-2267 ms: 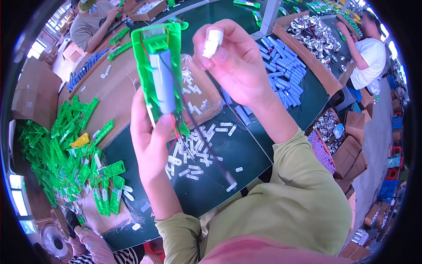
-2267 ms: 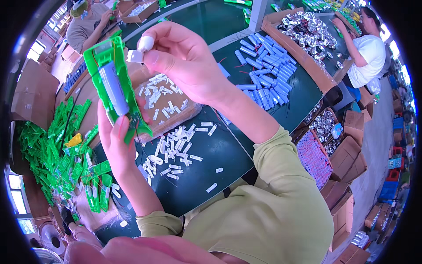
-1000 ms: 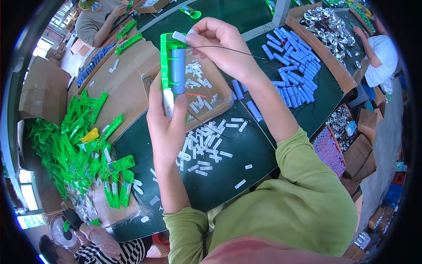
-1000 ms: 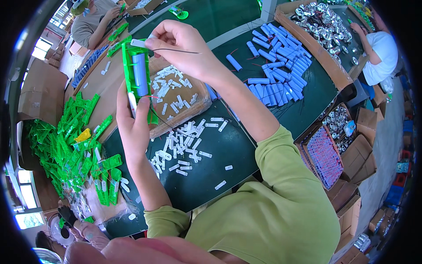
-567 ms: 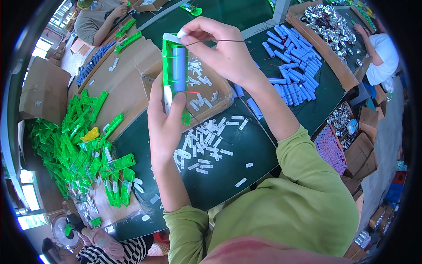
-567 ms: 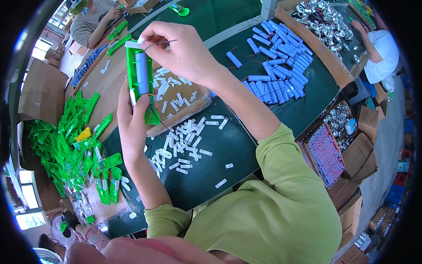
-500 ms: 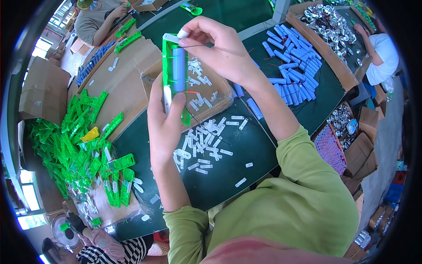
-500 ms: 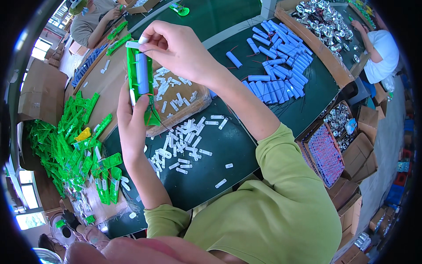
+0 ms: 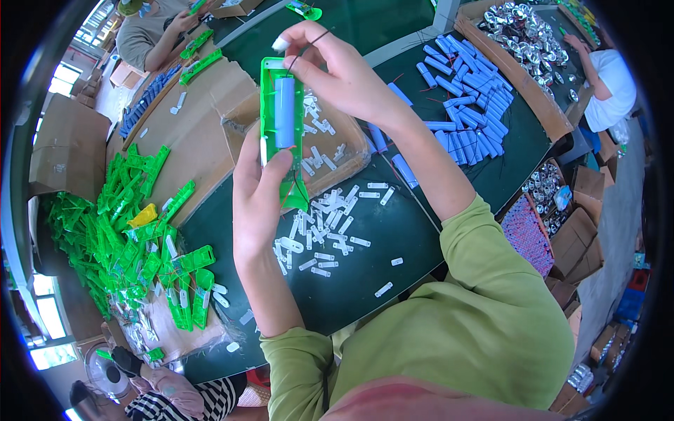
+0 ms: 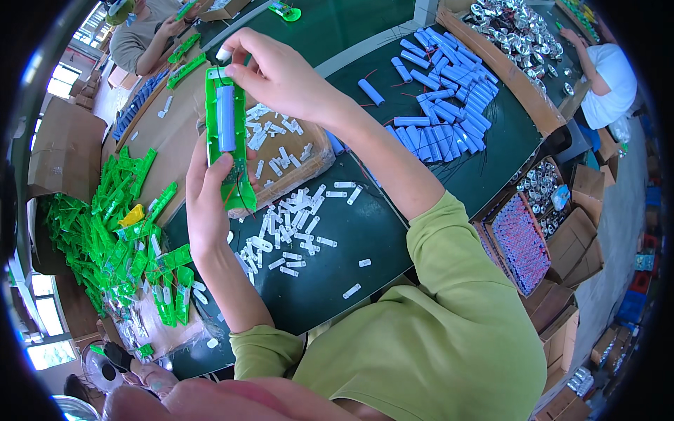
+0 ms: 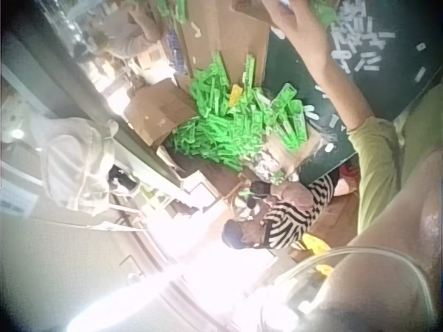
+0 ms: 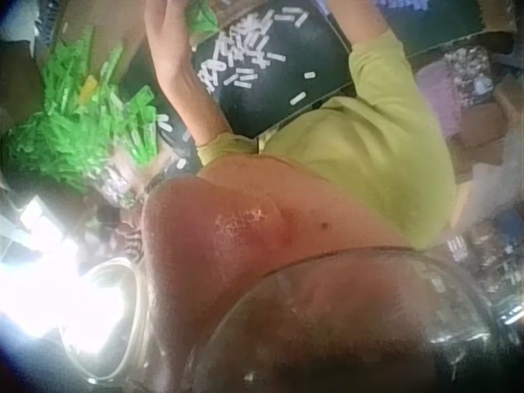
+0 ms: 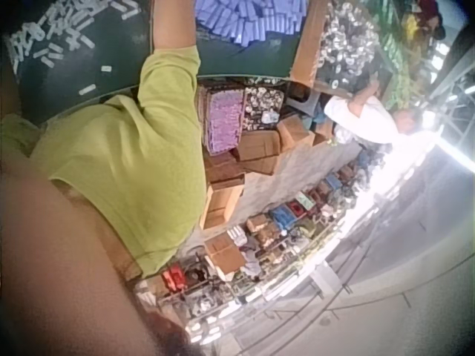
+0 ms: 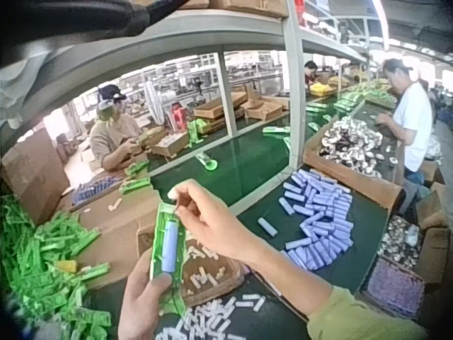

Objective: The person assembles electronic devices by inserting batteries and attaching small plastic components into plastic housings by hand, placing the assembled units onto the workbench.

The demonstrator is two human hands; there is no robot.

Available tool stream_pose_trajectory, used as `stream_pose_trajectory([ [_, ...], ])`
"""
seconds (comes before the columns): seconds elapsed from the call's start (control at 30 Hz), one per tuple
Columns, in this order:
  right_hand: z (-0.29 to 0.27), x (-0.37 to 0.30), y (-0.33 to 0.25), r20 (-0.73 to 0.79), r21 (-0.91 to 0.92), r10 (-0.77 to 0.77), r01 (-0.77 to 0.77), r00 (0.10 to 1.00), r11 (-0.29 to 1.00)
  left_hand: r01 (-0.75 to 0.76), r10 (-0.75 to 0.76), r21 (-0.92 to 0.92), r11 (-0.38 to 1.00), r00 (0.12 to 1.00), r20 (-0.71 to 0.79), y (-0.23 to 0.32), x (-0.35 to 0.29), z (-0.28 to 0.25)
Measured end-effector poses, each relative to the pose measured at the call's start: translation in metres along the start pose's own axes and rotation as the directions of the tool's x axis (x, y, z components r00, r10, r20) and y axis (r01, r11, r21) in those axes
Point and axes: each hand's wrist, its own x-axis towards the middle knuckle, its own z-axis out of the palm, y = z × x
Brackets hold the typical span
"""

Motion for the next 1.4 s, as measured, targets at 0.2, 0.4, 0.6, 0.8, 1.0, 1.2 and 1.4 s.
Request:
stream_pose_trajectory([
  [0.2,-0.003,-0.007,-0.009,0.051,0.19,0.182,-0.188,0.982,0.964,0.05,-0.058,-0.13,0.99,0.997,-0.06,-0.006,0.007,-0.002],
  [0.4,0.003,-0.019,-0.013,0.262,0.021,0.333,-0.351,0.906,0.936,0.023,-0.037,-0.138,0.99,0.994,-0.1,-0.02,0.017,-0.001],
  [0.6,0.042,-0.03,0.018,0.232,0.372,0.458,-0.513,0.858,0.773,-0.174,0.166,-0.052,0.983,0.977,-0.137,-0.052,0.032,0.003],
  [0.8,-0.009,0.038,0.148,0.24,0.018,0.629,-0.651,0.739,0.759,-0.108,0.179,0.409,0.906,0.974,-0.138,-0.026,0.007,-0.059],
  [1.0,-0.078,0.075,0.326,0.07,-0.251,0.705,-0.672,0.706,0.697,0.221,0.175,0.9,0.375,0.937,-0.303,-0.038,-0.07,-0.187],
  [1.2,-0.065,0.067,0.384,0.069,-0.709,0.663,-0.43,0.746,0.558,0.152,-0.062,0.977,-0.15,0.985,-0.163,-0.076,-0.125,-0.219],
  [1.4,-0.101,0.087,0.35,0.082,-0.907,0.454,-0.123,0.887,0.404,0.205,0.034,0.978,-0.028,0.978,-0.204,-0.045,-0.089,-0.222],
])
